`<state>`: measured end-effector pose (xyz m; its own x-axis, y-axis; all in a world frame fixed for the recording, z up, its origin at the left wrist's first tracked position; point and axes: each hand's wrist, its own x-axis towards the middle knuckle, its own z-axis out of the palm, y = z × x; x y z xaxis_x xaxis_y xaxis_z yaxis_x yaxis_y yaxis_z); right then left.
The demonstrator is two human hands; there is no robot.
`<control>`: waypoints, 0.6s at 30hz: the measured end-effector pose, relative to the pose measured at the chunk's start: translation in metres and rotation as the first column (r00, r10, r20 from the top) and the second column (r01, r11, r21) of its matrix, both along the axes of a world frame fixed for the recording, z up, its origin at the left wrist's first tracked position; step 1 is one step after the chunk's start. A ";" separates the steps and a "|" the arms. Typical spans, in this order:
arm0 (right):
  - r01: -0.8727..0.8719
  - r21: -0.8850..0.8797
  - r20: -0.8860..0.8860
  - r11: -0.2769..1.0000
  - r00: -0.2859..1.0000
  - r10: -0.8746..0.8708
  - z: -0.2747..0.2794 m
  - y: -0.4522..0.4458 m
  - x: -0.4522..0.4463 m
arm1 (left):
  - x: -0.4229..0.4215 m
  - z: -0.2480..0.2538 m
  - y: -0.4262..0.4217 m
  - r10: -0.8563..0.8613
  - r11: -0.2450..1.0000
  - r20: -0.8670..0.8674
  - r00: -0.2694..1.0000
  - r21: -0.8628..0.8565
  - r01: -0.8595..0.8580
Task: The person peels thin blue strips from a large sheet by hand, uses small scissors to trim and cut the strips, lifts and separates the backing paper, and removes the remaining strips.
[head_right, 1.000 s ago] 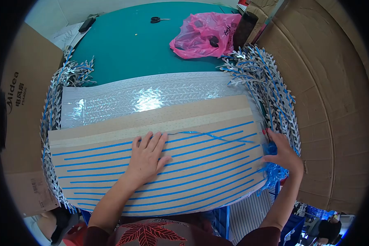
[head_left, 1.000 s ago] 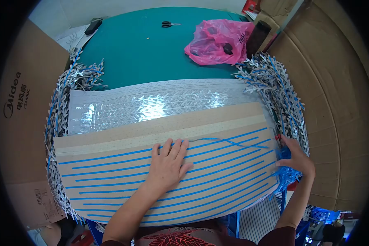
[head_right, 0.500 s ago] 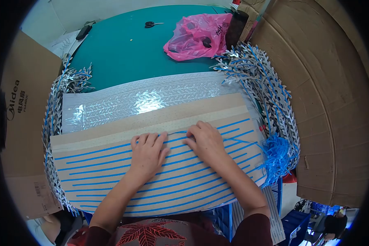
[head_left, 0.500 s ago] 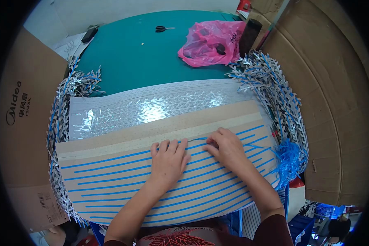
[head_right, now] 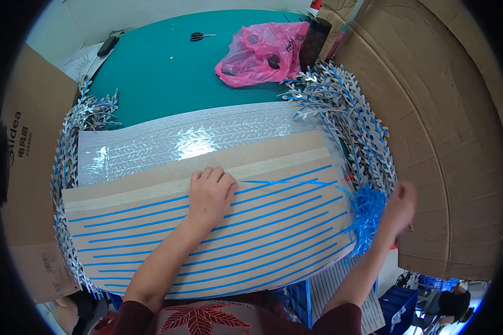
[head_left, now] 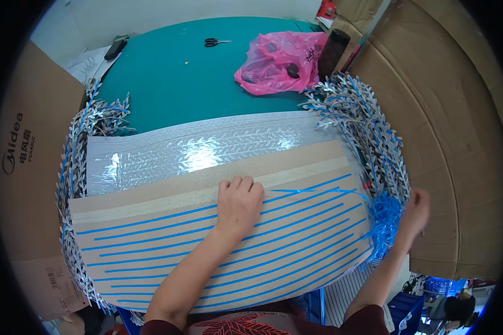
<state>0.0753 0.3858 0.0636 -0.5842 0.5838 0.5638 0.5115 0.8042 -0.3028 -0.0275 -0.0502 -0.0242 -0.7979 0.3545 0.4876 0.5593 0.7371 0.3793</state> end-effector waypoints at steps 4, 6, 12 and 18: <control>-0.124 -0.241 0.170 0.963 0.971 0.168 0.038 0.002 0.064 | 0.001 0.004 0.003 0.000 0.999 -0.015 1.000 0.054 0.001; -0.610 -0.423 -0.006 0.670 0.741 0.671 0.074 -0.055 0.052 | 0.001 0.008 0.003 0.002 0.997 -0.019 1.000 0.076 0.000; -0.635 -0.733 -0.386 -0.244 0.093 0.918 0.057 -0.150 -0.058 | 0.002 0.014 0.007 -0.007 0.994 -0.004 1.000 0.107 0.008; -0.104 -0.995 -0.035 0.002 0.350 0.936 -0.032 -0.215 -0.141 | 0.004 0.012 0.003 -0.014 0.996 0.014 1.000 0.091 0.013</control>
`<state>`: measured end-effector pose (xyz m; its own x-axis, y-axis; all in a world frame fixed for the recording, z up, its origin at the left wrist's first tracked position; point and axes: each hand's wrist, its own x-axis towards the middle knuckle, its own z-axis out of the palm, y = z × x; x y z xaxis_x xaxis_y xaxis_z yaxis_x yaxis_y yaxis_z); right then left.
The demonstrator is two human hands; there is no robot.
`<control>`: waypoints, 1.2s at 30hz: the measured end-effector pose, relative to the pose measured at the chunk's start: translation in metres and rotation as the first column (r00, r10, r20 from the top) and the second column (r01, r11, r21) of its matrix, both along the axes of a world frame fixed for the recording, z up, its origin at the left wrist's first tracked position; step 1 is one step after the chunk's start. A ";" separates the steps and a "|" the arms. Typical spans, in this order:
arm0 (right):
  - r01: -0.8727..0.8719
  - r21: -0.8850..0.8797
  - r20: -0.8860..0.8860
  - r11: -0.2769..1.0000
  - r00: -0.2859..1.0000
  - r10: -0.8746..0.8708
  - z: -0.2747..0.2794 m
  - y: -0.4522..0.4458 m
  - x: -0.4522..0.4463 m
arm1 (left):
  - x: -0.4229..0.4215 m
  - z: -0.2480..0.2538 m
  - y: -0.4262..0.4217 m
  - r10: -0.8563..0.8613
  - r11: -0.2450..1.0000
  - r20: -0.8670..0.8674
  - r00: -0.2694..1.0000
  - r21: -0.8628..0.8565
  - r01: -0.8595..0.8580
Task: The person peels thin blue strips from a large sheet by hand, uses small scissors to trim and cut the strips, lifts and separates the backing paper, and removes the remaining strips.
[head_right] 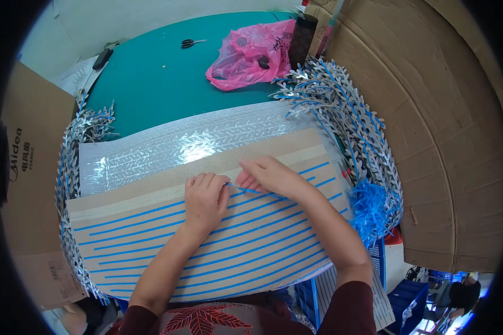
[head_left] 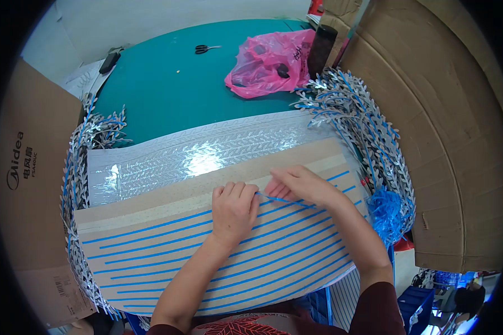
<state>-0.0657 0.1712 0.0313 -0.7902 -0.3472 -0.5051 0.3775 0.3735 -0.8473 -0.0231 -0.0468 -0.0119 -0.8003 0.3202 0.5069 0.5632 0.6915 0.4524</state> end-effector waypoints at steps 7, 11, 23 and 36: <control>-0.177 -0.140 0.459 0.974 0.860 0.222 -0.009 0.004 -0.011 | -0.001 -0.005 -0.005 -0.029 1.000 0.011 1.000 0.004 0.029; -0.136 -0.231 0.519 0.963 0.820 0.241 -0.013 0.015 -0.003 | -0.002 -0.006 -0.007 -0.058 0.998 0.014 0.998 0.008 0.058; -0.040 0.520 -0.409 0.853 0.866 0.289 0.015 0.023 0.010 | 0.011 0.014 -0.036 -0.123 0.967 0.110 0.986 -0.208 0.144; 0.145 0.274 -0.277 0.951 0.959 -0.067 -0.015 0.051 0.018 | 0.038 -0.010 -0.073 -0.065 0.992 0.101 0.993 -0.106 0.075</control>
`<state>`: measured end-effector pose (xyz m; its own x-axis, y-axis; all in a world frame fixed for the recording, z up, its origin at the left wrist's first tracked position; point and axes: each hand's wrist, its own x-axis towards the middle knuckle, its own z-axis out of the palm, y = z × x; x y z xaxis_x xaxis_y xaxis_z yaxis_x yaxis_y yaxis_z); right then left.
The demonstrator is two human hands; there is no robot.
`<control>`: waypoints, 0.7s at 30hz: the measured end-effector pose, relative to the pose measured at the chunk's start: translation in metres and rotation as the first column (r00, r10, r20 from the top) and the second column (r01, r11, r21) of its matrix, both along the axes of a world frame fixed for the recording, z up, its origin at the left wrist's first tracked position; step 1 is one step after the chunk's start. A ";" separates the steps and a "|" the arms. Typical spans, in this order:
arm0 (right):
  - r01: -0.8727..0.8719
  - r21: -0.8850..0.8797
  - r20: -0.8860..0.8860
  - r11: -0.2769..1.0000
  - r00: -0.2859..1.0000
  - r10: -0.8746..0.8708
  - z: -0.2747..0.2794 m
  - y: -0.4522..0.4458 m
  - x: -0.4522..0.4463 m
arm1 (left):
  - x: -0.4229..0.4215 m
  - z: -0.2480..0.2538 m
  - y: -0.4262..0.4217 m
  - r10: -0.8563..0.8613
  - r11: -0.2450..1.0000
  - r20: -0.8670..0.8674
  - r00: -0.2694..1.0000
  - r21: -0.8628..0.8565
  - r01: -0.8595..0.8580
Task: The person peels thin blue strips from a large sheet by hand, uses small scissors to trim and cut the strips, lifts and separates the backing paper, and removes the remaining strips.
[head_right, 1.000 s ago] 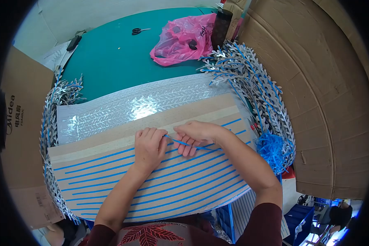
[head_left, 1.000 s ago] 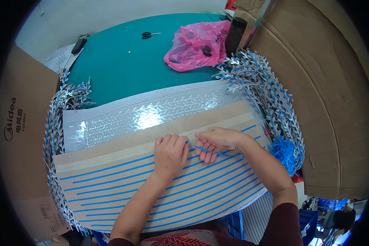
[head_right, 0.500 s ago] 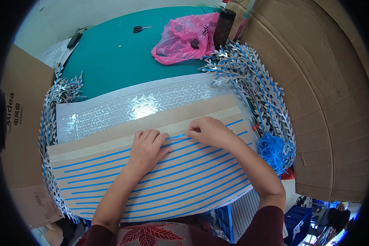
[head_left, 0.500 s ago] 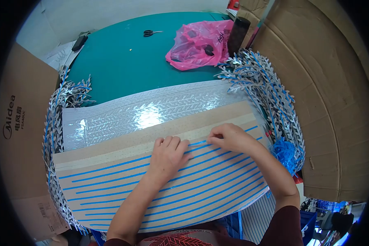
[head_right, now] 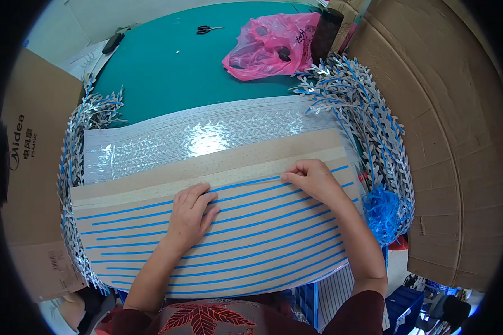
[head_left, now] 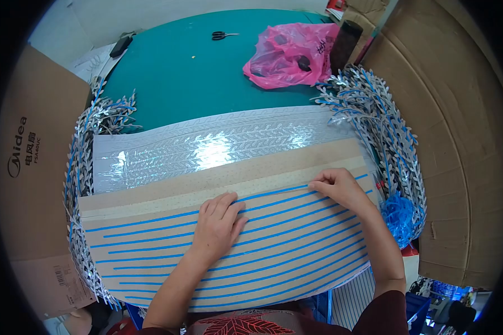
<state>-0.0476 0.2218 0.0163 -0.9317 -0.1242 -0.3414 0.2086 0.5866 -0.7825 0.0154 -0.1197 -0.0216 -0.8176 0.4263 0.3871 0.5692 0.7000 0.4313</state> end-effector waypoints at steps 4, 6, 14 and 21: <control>0.009 0.052 -0.034 0.999 0.999 -0.007 0.004 -0.001 -0.006 | -0.001 -0.002 -0.002 -0.003 0.999 0.037 0.999 0.034 0.002; 0.002 0.058 -0.097 0.998 0.995 0.004 0.013 -0.003 -0.008 | 0.000 -0.003 -0.003 0.009 0.999 0.057 0.998 0.051 -0.012; -0.022 0.199 -0.150 0.980 0.987 0.053 0.021 -0.007 -0.017 | 0.000 -0.005 -0.004 0.036 0.995 0.058 0.998 0.091 -0.042; -0.006 0.213 -0.138 0.977 0.990 0.037 0.020 -0.008 -0.018 | -0.004 -0.013 -0.019 0.196 0.896 0.155 0.968 0.373 -0.241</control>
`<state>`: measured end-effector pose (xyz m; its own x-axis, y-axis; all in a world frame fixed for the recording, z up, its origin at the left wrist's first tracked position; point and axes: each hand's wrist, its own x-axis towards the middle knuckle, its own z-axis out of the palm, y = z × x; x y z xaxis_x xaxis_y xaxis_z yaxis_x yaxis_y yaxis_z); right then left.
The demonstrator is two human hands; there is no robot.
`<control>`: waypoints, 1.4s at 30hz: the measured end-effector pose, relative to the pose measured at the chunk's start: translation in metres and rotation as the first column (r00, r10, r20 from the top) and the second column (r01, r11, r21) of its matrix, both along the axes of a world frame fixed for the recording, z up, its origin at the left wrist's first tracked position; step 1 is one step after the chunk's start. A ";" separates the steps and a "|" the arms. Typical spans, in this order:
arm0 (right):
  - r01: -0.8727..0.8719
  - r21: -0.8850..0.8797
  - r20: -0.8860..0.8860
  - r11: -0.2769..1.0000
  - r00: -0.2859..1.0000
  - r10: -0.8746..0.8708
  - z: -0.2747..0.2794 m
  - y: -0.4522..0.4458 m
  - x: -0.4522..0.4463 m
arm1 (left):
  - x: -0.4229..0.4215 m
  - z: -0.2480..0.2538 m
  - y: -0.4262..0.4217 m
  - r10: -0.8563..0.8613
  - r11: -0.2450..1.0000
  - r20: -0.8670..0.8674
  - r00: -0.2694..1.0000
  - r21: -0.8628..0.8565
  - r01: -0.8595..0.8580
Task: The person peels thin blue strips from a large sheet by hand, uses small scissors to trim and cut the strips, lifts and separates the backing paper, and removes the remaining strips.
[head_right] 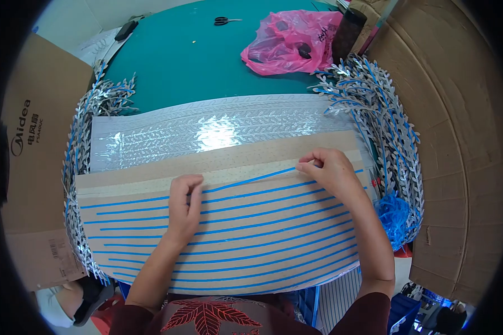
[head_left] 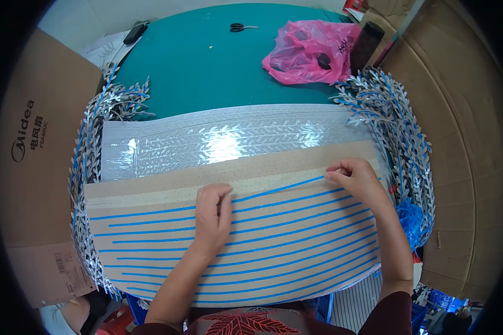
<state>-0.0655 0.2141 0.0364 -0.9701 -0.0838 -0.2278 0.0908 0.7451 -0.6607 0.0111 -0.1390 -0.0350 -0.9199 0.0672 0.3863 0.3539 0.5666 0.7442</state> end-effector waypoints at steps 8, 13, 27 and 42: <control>-0.021 -0.007 0.012 1.000 1.000 0.021 0.001 0.001 0.003 | 0.002 -0.014 -0.009 0.023 0.910 0.273 0.962 0.393 -0.133; -0.032 -0.019 0.009 0.999 0.999 0.032 -0.002 0.001 0.002 | -0.007 -0.002 -0.024 -0.068 0.677 0.420 0.905 0.686 -0.267; -0.035 -0.129 -0.028 0.991 0.999 0.032 0.040 -0.016 0.023 | 0.006 0.005 -0.002 -0.160 0.961 -0.103 0.982 -0.242 0.131; 0.002 -0.243 0.017 0.970 1.000 0.002 0.084 -0.039 0.035 | 0.004 0.000 -0.005 -0.143 0.977 -0.094 0.985 -0.169 0.126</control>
